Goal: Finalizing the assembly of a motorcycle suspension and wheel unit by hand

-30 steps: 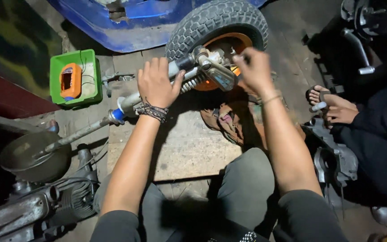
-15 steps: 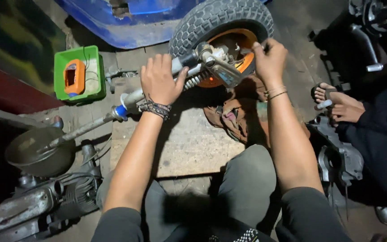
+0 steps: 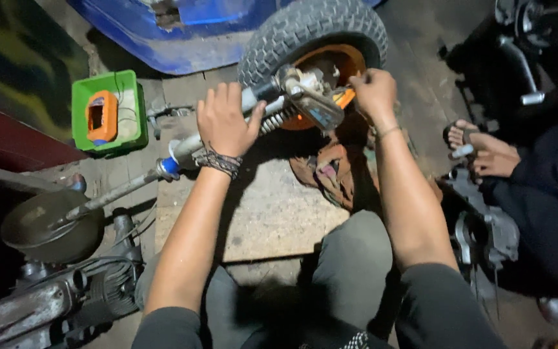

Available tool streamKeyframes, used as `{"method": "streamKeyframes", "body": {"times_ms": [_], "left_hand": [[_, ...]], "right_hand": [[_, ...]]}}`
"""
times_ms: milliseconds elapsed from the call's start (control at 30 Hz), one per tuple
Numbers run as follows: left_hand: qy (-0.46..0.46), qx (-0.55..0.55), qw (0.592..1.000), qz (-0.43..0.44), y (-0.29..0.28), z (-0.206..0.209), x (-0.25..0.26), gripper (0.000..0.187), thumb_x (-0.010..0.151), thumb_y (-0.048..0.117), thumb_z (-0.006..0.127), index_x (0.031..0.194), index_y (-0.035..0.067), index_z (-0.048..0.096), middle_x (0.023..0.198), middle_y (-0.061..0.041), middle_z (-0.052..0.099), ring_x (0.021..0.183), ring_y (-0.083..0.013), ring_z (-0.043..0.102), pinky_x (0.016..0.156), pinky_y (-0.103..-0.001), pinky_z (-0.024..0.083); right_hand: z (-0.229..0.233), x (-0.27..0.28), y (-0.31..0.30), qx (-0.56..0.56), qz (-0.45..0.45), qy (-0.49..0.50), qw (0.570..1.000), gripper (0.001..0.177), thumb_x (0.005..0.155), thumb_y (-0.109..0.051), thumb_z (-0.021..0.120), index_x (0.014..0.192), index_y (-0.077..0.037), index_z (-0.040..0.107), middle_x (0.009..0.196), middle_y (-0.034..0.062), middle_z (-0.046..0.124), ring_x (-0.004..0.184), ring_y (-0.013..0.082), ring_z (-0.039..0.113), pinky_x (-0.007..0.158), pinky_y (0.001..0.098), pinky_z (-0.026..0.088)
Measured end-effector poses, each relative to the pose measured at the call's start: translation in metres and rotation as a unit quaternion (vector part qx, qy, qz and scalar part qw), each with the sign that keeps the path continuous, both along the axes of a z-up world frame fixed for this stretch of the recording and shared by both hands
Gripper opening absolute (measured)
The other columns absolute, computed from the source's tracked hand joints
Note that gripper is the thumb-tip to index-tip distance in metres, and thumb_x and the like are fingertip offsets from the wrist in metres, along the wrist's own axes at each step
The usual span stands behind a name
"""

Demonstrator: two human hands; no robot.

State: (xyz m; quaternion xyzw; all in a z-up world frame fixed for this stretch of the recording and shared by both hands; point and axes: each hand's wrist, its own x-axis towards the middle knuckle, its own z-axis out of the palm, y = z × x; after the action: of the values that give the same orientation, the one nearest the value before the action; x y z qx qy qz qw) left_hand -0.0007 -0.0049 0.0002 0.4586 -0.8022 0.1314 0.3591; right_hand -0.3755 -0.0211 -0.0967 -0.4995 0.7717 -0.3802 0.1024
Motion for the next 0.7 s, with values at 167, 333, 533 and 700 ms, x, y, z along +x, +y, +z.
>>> {"method": "streamKeyframes", "body": {"times_ms": [167, 333, 533, 700], "left_hand": [[-0.005, -0.016, 1.0, 0.002, -0.003, 0.001, -0.001, 0.047, 0.09, 0.057, 0.066, 0.098, 0.012, 0.056, 0.084, -0.005, 0.05, 0.077, -0.0288, 0.056, 0.068, -0.042, 0.042], [-0.004, -0.006, 1.0, 0.002, -0.001, -0.002, 0.001, 0.045, 0.093, 0.056, 0.064, 0.098, 0.012, 0.057, 0.085, -0.004, 0.05, 0.078, -0.0283, 0.056, 0.069, -0.041, 0.043], [0.012, -0.017, 1.0, -0.009, 0.001, -0.004, 0.0, 0.046, 0.093, 0.056, 0.062, 0.098, 0.011, 0.056, 0.086, -0.005, 0.051, 0.078, -0.029, 0.056, 0.069, -0.041, 0.042], [0.012, 0.004, 1.0, -0.005, -0.003, -0.01, -0.001, 0.045, 0.092, 0.056, 0.062, 0.102, 0.012, 0.059, 0.089, -0.005, 0.053, 0.081, -0.0273, 0.056, 0.071, -0.041, 0.043]], "right_hand": [[-0.038, -0.014, -0.02, 0.006, 0.015, -0.108, 0.994, 0.031, 0.093, -0.041, 0.075, 0.079, -0.014, 0.073, 0.066, 0.0109, 0.065, 0.07, 0.0286, 0.069, 0.061, 0.0403, 0.053], [-0.003, 0.003, 0.004, 0.016, -0.014, 0.005, 1.0, 0.026, 0.09, -0.034, 0.076, 0.077, -0.012, 0.071, 0.064, 0.0127, 0.062, 0.074, 0.0398, 0.071, 0.066, 0.045, 0.054], [0.009, 0.019, 0.007, -0.022, 0.087, -0.007, 0.996, 0.025, 0.094, -0.028, 0.077, 0.087, -0.004, 0.077, 0.081, 0.0252, 0.07, 0.087, 0.0491, 0.069, 0.068, 0.0493, 0.052], [0.027, 0.026, 0.008, -0.011, 0.127, -0.059, 0.99, 0.021, 0.096, -0.028, 0.073, 0.09, -0.009, 0.075, 0.082, 0.0177, 0.071, 0.088, 0.0393, 0.07, 0.081, 0.0429, 0.053]]}}
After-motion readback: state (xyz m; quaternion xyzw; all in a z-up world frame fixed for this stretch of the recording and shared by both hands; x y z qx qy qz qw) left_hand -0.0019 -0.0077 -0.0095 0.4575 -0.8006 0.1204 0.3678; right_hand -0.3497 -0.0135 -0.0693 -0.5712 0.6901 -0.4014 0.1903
